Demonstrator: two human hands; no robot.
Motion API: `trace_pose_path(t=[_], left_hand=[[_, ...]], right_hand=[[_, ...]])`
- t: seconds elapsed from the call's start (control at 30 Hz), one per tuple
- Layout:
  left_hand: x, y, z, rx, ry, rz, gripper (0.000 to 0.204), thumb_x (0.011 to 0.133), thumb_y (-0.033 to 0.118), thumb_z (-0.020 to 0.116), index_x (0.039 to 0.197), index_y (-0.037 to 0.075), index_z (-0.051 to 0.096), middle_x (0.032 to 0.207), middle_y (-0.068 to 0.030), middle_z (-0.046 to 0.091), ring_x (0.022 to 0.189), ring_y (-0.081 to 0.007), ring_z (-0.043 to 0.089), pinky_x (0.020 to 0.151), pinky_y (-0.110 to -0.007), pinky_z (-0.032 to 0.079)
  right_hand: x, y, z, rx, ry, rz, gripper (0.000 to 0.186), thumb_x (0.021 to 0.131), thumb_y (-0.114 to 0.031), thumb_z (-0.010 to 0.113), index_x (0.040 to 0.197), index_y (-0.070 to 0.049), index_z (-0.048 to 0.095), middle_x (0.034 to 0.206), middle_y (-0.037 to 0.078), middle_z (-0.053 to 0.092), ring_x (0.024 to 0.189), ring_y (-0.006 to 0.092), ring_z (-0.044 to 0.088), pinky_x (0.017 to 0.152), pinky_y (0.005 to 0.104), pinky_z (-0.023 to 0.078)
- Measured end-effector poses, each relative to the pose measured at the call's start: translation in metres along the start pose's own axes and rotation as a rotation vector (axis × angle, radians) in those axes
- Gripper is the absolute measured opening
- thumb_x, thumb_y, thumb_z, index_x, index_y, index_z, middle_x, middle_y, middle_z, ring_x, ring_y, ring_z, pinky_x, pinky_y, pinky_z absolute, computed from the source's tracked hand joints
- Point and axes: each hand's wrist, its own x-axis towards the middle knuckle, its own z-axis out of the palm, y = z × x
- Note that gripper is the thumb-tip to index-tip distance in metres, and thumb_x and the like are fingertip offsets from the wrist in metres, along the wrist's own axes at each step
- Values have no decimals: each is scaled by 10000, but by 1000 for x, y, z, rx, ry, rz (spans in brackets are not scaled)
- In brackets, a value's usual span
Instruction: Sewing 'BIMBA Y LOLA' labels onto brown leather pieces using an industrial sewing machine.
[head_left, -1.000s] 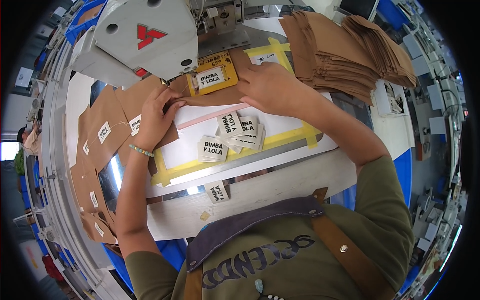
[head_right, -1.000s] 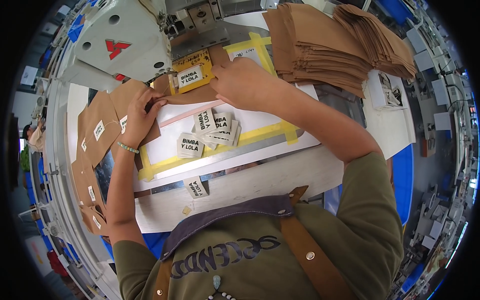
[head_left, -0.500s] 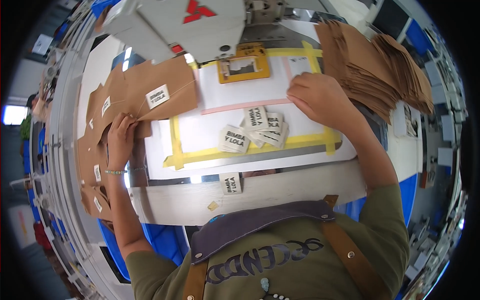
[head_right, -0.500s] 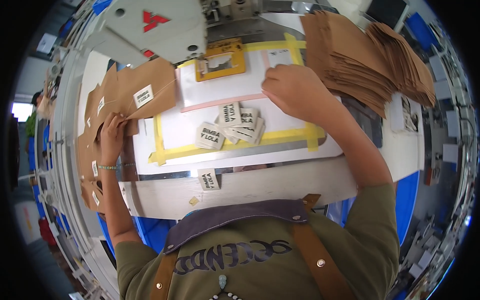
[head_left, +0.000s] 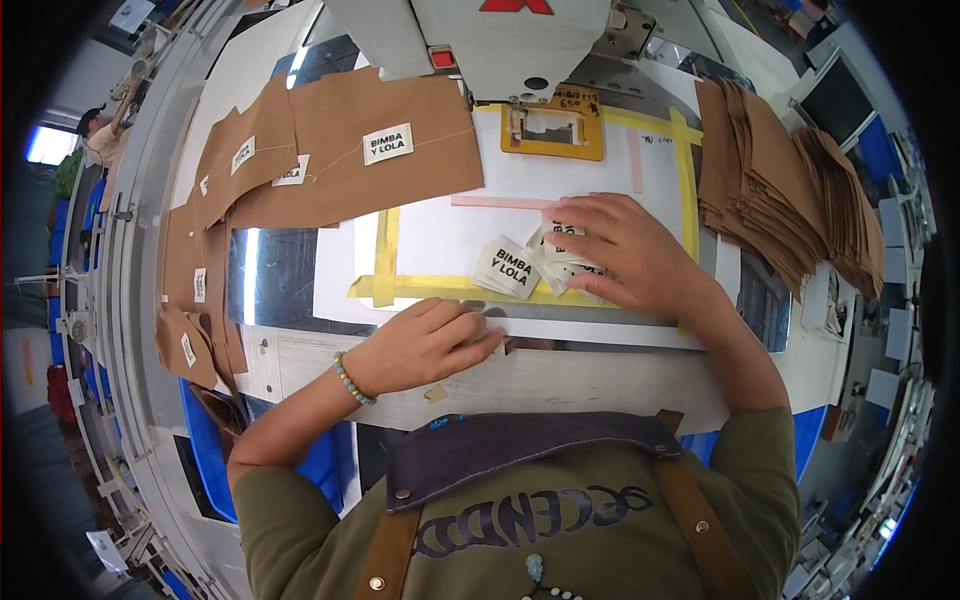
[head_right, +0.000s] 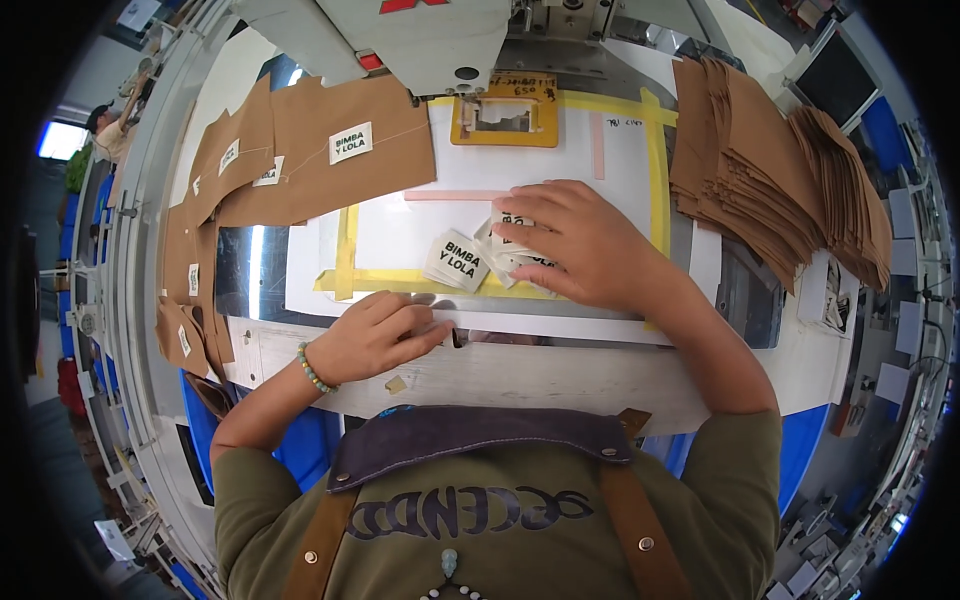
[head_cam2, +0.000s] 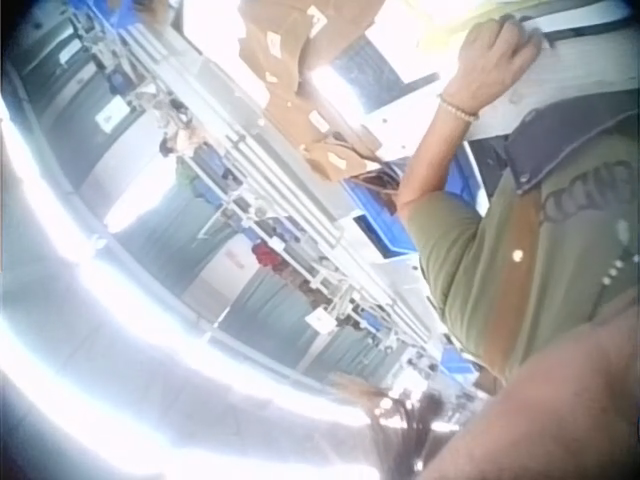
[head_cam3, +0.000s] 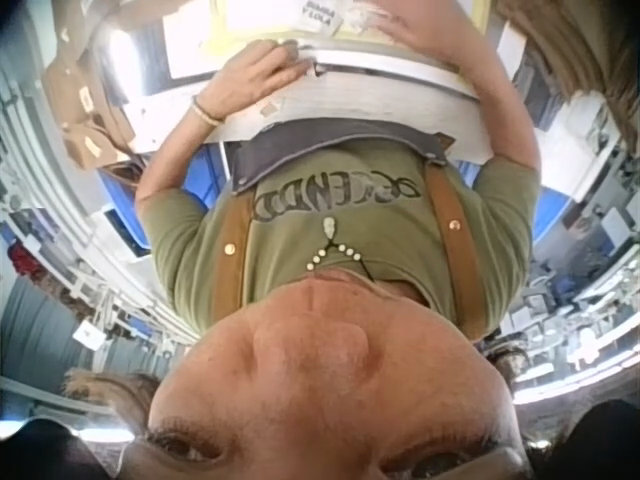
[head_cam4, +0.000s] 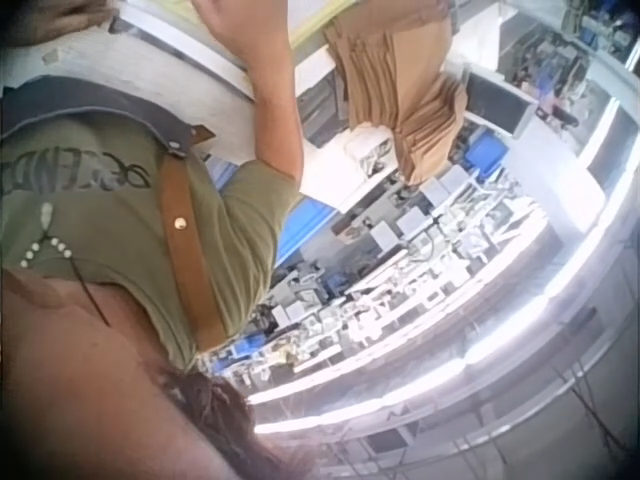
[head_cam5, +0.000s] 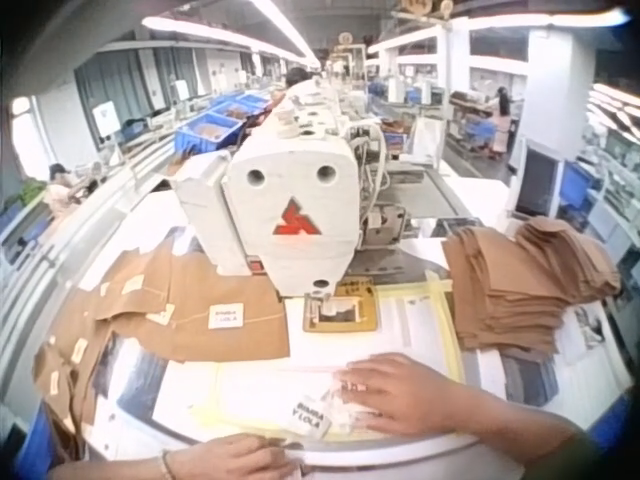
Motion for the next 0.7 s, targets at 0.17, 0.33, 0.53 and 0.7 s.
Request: trace_pose_path(t=[0.17, 0.33, 0.53, 0.7], left_hand=[[7, -3, 4, -319, -28, -63, 359, 854, 100, 814, 1202, 62, 732, 1099, -65, 631, 961, -250, 639, 788, -370, 564], [36, -19, -14, -220, 66, -340, 652, 785, 169, 921, 1383, 68, 683, 1306, -154, 653, 1181, -359, 647, 950, -452, 559], [59, -29, 12, -182, -11, -384, 1216, 807, 443, 933, 1757, 104, 255, 1811, -280, 174, 1640, -499, 273, 1299, -571, 318], [92, -45, 19, -188, -88, -221, 1114, 870, 588, 809, 1720, 49, 332, 1790, -257, 281, 1646, -481, 282, 1328, -566, 289]], right_hand=[[-7, 11, -10, 71, 115, 160, 384, 1061, -273, 693, 1374, -53, 730, 1497, 114, 678, 1360, 340, 609, 1156, 468, 470], [-15, 19, -8, 114, 182, 246, 304, 1063, -245, 689, 1282, -55, 779, 1422, 117, 721, 1308, 343, 637, 1126, 462, 488], [-9, 20, -16, 44, 282, 131, 203, 1017, -204, 750, 1125, -42, 808, 1293, 113, 767, 1221, 325, 688, 1049, 470, 533], [-29, 26, -84, -276, 543, 323, 207, 978, -207, 776, 1134, -76, 812, 1180, 90, 801, 1086, 327, 745, 939, 457, 584]])
